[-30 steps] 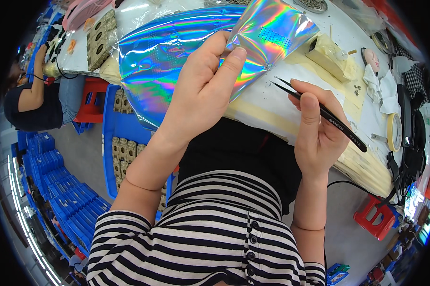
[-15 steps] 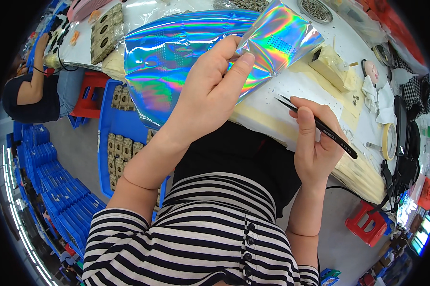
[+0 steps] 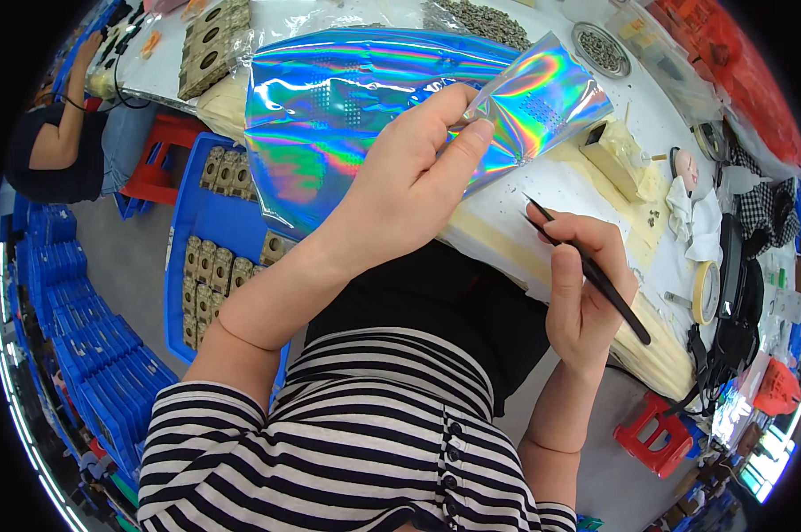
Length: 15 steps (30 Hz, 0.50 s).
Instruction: The person uses tweezers to pick up and place small metal tracks onto a scale model tank, then uses the tweezers to apply decorative stickers or decals from a holographic sheet onto the tank parts.
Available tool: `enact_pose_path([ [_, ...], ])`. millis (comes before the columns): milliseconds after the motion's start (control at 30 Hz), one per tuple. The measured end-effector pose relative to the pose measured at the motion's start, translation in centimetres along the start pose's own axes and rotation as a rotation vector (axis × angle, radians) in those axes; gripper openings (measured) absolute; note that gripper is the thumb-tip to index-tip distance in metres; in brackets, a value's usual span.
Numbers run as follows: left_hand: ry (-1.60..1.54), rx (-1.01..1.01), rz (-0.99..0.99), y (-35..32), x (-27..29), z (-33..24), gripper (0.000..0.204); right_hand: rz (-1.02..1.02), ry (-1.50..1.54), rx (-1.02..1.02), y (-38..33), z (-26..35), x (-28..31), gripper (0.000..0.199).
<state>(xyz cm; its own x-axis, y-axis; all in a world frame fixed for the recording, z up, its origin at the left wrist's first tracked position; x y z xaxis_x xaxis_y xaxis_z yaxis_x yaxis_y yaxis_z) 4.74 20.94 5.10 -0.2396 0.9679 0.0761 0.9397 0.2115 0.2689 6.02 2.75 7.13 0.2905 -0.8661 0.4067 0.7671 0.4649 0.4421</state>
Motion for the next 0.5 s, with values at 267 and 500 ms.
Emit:
enact_pose_path([
  [267, -0.091, -0.117, -0.174, -0.7, -0.1, -1.0, 0.028, 0.035, 0.09, -0.143, 0.5, -0.8, -0.1, 0.018],
  [500, 0.376, -0.117, 0.156, -0.4, -0.4, -2.2, 0.019, -0.007, 0.159, -0.168, 0.4, -0.9, 0.4, 0.025],
])
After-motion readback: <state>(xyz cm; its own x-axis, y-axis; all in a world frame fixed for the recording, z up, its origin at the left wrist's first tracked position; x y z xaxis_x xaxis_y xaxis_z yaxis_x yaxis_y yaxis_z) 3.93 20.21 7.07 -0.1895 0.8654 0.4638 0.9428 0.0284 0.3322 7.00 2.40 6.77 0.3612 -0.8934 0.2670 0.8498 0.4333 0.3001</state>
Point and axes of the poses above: each hand's wrist, its own y-axis towards the middle knuckle, its own x-axis out of the back of the hand, z = x × y, the point moved 7 cm from there along y, towards the middle knuckle
